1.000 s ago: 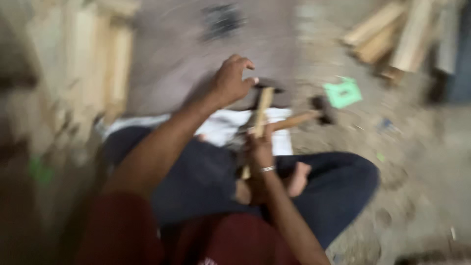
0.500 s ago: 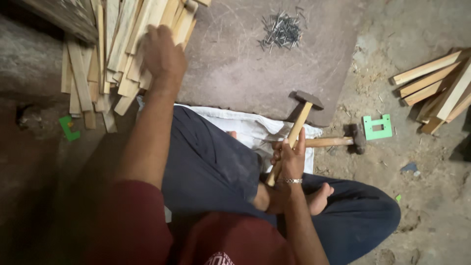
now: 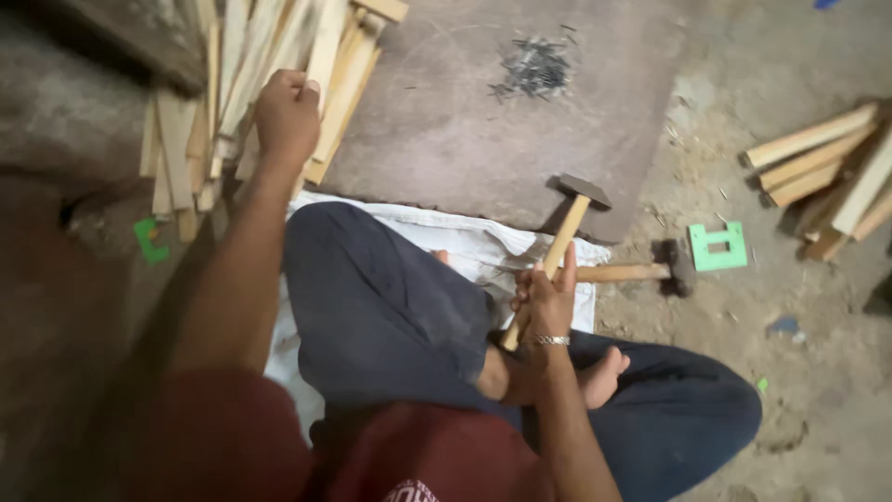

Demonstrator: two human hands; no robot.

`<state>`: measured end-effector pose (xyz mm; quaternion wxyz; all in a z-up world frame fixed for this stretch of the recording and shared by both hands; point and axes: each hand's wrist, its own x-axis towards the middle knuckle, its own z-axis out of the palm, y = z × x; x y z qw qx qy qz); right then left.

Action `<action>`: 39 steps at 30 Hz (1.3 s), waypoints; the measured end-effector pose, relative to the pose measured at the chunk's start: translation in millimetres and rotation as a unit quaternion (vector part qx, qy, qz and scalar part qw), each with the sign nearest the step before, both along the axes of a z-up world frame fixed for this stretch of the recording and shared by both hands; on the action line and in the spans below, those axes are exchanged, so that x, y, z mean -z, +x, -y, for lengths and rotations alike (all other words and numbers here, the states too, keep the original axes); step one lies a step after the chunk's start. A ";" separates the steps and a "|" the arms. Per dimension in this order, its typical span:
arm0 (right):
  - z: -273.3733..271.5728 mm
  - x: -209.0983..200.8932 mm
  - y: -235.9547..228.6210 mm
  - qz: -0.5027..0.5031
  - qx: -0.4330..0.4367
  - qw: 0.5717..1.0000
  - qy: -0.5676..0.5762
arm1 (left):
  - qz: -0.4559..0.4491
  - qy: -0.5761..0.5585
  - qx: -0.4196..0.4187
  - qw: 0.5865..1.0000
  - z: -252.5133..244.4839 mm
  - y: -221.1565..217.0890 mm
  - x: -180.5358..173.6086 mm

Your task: The person sits on the floor and repeatedly hammers nails into small wooden planks using a hammer. They pick up a plank, place a nail, hammer it in, and then set the plank aside, repeating this process continuously.

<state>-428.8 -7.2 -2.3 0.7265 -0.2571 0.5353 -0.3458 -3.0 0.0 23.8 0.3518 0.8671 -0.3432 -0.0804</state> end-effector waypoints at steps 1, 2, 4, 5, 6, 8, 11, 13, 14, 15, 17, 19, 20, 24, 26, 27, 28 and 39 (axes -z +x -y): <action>-1.9 -0.6 -3.4 0.002 0.004 1.000 0.002 | -0.188 -0.039 0.000 0.981 4.0 -7.3 -6.4; -1.8 0.7 -0.5 0.005 0.005 1.000 0.002 | -0.369 -0.076 0.000 0.926 6.6 -12.7 -13.6; 0.6 2.3 4.5 -0.003 0.005 1.000 0.008 | -0.393 -0.081 0.066 0.914 23.1 -32.1 -17.4; 3.4 3.3 7.2 -0.008 0.006 1.000 0.009 | -0.405 -0.083 0.100 0.905 35.9 -42.2 -15.8; 1.3 3.4 1.9 -0.007 0.018 1.000 0.007 | -0.372 -0.091 0.150 0.911 47.8 -62.3 -7.1; -3.0 5.9 -3.3 -0.006 0.031 0.999 0.005 | -0.306 -0.110 0.240 0.915 62.6 -97.2 12.7; -4.2 4.2 -3.9 -0.003 0.047 0.999 -0.013 | -0.092 -0.082 0.304 0.945 75.0 -136.3 35.1; -0.4 2.7 0.0 0.011 0.053 0.998 -0.011 | 0.012 -0.101 0.353 0.930 81.0 -144.0 42.3; -3.0 1.9 -0.7 0.016 0.057 0.998 -0.006 | 0.044 -0.080 0.364 0.927 79.1 -147.3 47.1; -3.7 2.1 -0.8 0.005 0.057 0.998 -0.003 | 0.075 -0.059 0.376 0.922 77.8 -148.0 51.6; -3.7 2.2 -1.9 -0.018 0.057 0.998 0.002 | 0.119 -0.063 0.372 0.918 75.4 -146.3 60.4; -1.4 3.0 -0.7 -0.006 0.059 0.998 -0.006 | 0.124 -0.078 0.368 0.918 76.0 -141.7 67.7; -2.3 3.4 0.8 0.001 0.058 0.998 -0.008 | 0.105 -0.088 0.363 0.922 74.4 -138.2 71.1; 0.8 3.6 5.5 -0.023 0.056 0.998 -0.009 | 0.064 -0.142 0.309 0.938 90.0 -134.4 82.6; 2.8 4.1 7.0 -0.031 0.053 0.998 -0.016 | 0.077 -0.120 0.238 0.961 119.1 -134.1 85.3; 4.0 5.4 8.0 -0.035 0.053 0.998 -0.015 | 0.083 -0.107 0.202 0.970 131.0 -133.0 86.3; 1.9 5.9 7.2 -0.041 0.051 0.998 -0.011 | 0.050 -0.106 0.203 0.972 139.2 -132.6 87.4; 3.6 1.3 7.6 -0.024 0.060 0.998 0.007 | 0.276 -0.110 0.378 0.877 246.5 -154.1 105.1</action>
